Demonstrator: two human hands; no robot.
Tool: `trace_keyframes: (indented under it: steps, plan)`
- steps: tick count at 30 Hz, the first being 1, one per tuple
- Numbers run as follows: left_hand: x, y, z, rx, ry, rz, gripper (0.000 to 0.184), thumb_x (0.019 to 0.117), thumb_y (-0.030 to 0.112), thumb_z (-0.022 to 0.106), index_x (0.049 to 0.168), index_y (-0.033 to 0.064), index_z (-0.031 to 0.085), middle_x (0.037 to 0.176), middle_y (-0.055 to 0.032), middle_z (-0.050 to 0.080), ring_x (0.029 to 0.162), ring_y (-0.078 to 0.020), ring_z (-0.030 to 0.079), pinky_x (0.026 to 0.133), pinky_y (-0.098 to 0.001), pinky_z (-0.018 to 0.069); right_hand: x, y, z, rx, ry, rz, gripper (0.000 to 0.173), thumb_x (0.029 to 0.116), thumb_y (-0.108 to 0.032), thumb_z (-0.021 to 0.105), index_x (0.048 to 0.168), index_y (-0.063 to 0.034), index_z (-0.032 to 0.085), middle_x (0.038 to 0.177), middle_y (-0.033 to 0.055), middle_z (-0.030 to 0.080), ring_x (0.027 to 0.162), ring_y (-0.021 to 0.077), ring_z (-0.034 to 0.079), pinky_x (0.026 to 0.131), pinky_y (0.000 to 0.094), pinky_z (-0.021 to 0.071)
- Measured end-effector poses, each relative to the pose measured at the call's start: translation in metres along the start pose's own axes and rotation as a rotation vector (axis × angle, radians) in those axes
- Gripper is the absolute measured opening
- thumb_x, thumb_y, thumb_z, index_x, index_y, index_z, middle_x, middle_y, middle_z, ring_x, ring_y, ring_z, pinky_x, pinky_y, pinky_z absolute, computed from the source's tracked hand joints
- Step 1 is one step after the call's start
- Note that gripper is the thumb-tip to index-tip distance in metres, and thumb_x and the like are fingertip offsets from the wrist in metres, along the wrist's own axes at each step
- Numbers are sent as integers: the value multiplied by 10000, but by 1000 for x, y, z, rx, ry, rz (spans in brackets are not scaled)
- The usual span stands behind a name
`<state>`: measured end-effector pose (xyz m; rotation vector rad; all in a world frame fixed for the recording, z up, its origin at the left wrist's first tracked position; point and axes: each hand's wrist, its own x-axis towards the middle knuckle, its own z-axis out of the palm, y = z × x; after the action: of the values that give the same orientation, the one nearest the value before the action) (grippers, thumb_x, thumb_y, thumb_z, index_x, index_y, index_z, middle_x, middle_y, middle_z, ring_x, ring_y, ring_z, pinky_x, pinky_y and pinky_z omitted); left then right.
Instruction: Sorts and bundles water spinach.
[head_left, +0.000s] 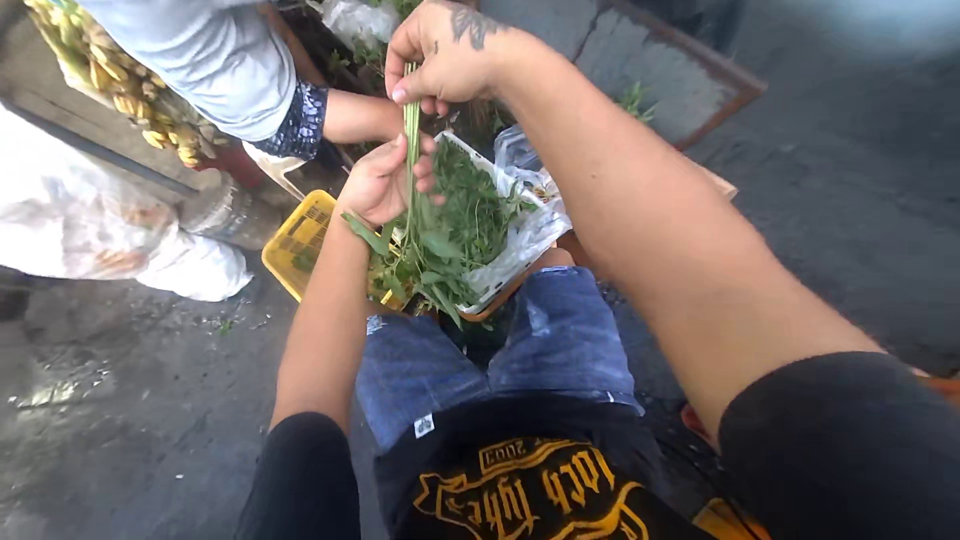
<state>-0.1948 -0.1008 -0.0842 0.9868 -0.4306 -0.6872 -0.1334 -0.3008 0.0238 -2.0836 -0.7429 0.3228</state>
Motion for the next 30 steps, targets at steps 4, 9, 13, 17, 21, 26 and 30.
trace_keyframes:
  steps: [4,9,13,17,21,26,30]
  plan:
    - [-1,-4,0,125,67,4,291,1102,337,396,1109,139,609,763,27,553,675,-138,585,675,-369,573,4,11,-2,93,76,17,198,964,-201,726,1109,-76,676,871,58,702,627,121,662,584,280,592]
    - [7,-5,-4,218,199,97,238,1119,279,348,1057,160,546,778,30,521,662,-119,551,646,-313,546,3,24,9,315,208,115,399,909,-191,794,1190,-25,564,907,115,711,694,207,721,639,359,642]
    - [11,-11,-2,287,276,88,249,1126,269,329,1088,147,543,802,21,532,677,-120,559,656,-319,547,1,37,15,408,245,144,195,909,-83,767,1050,-10,654,864,114,734,682,192,732,633,329,643]
    - [12,-16,-10,386,473,30,300,1137,284,290,1118,110,533,857,-28,592,742,-184,630,717,-405,595,1,45,8,451,393,95,164,956,-95,705,1095,-22,659,911,88,716,720,173,722,683,341,649]
    - [-7,-15,-64,544,806,126,289,1132,255,306,1166,84,537,836,3,584,711,-145,604,698,-371,577,-8,73,-19,754,634,-153,118,1049,-58,541,1033,29,619,824,91,638,649,181,646,662,376,628]
    - [-41,4,-96,947,887,-9,348,1127,355,338,1249,119,563,832,41,542,626,-69,500,580,-280,484,-15,175,16,775,805,55,121,1050,-84,533,1118,9,570,841,113,632,593,211,633,560,402,617]
    - [-19,-13,-71,1462,609,-458,450,1129,372,318,1281,45,587,987,-238,651,849,-404,652,749,-651,523,-16,246,91,165,641,564,635,973,-320,694,1487,-39,449,1328,219,613,1117,333,673,927,531,584]
